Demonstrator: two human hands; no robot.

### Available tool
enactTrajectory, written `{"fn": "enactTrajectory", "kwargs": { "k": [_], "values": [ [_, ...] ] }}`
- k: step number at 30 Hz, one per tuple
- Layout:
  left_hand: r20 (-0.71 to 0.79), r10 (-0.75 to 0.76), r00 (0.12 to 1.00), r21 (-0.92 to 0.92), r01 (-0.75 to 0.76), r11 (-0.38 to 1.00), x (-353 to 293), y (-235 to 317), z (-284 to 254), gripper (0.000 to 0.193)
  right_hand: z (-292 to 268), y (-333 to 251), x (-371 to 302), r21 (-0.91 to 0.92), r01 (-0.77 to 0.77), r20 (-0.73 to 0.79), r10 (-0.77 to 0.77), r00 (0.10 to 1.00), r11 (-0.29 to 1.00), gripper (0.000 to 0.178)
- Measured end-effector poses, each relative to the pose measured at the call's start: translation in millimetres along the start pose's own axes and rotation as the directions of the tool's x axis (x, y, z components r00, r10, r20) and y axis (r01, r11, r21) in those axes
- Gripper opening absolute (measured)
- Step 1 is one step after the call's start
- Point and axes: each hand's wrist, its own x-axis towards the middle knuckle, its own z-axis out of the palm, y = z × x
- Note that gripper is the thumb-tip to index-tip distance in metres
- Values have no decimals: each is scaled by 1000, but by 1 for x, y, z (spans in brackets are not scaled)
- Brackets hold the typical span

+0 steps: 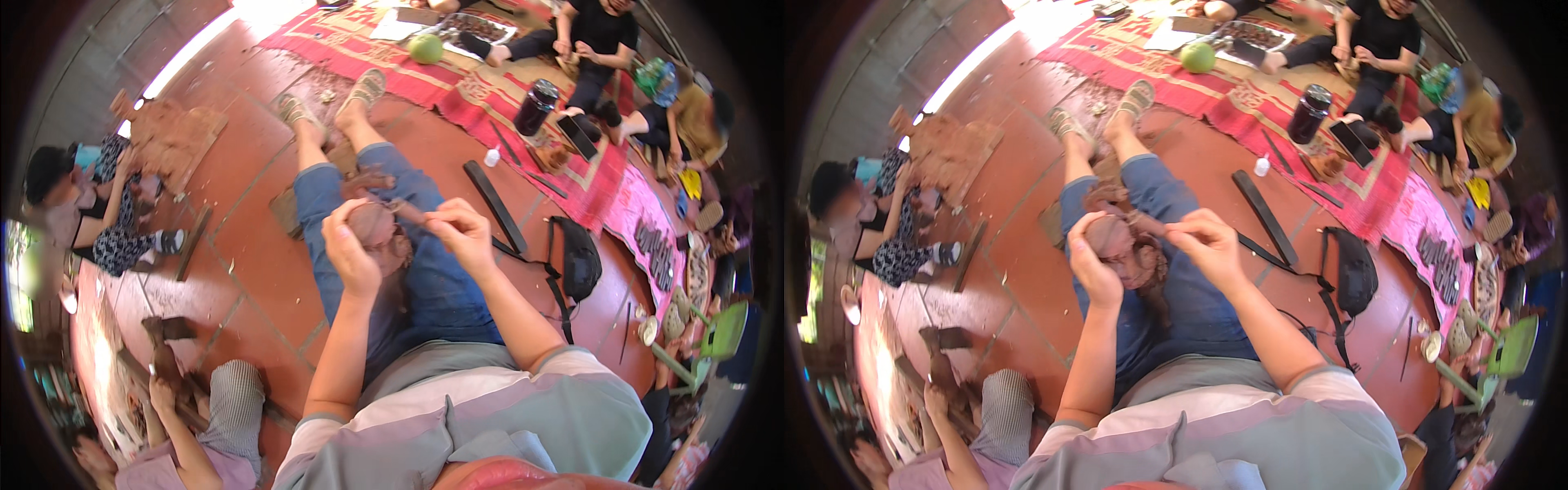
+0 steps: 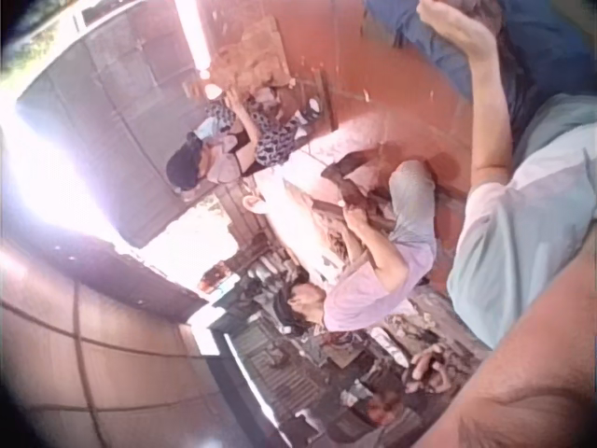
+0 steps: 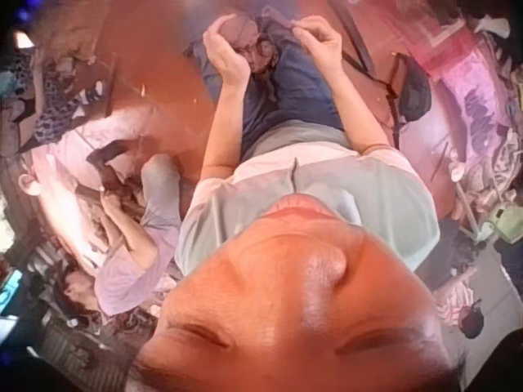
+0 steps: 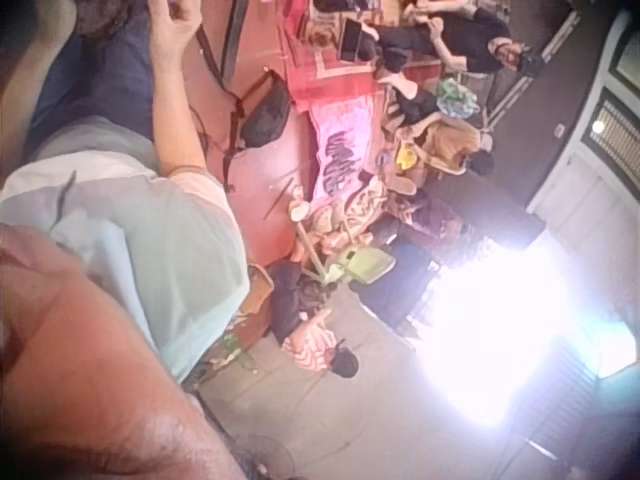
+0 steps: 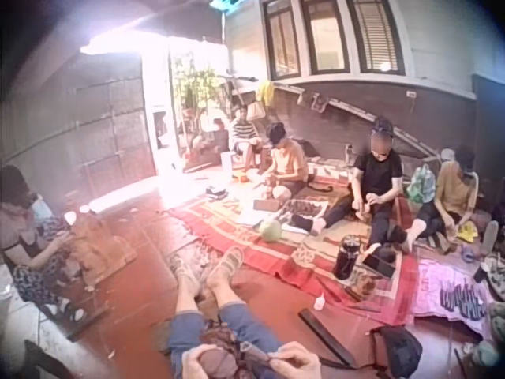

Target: The person sits on the floor and carves a long, reddish-brown piece of wood using a small knife. They hold the wood with their left hand and carefully shape the surface with the knife in their right hand, occasionally rotating the piece to access different areas.

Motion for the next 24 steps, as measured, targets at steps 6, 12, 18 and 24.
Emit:
{"fn": "enactTrajectory", "kwargs": {
  "k": [6, 12, 18, 24],
  "values": [
    [3, -65, 998, 13, 65, 998, -4, -1, -4, 50, 40, -44, 21, -71, 257, 107, -249, 963, 964, 21],
    [27, -61, 998, -59, 63, 996, 0, -6, -1, 50, 6, 25, -11, -100, 200, 138, -185, 973, 975, 18],
    [17, -98, 995, -101, 100, 990, -9, -12, -3, 50, 26, -39, 11, 76, 229, 27, -231, 972, 971, 18],
    [26, -186, 982, -197, 187, 962, 3, -3, -2, 52, 20, 19, 9, -97, 216, 56, -212, 976, 971, 19]
  ]
}}
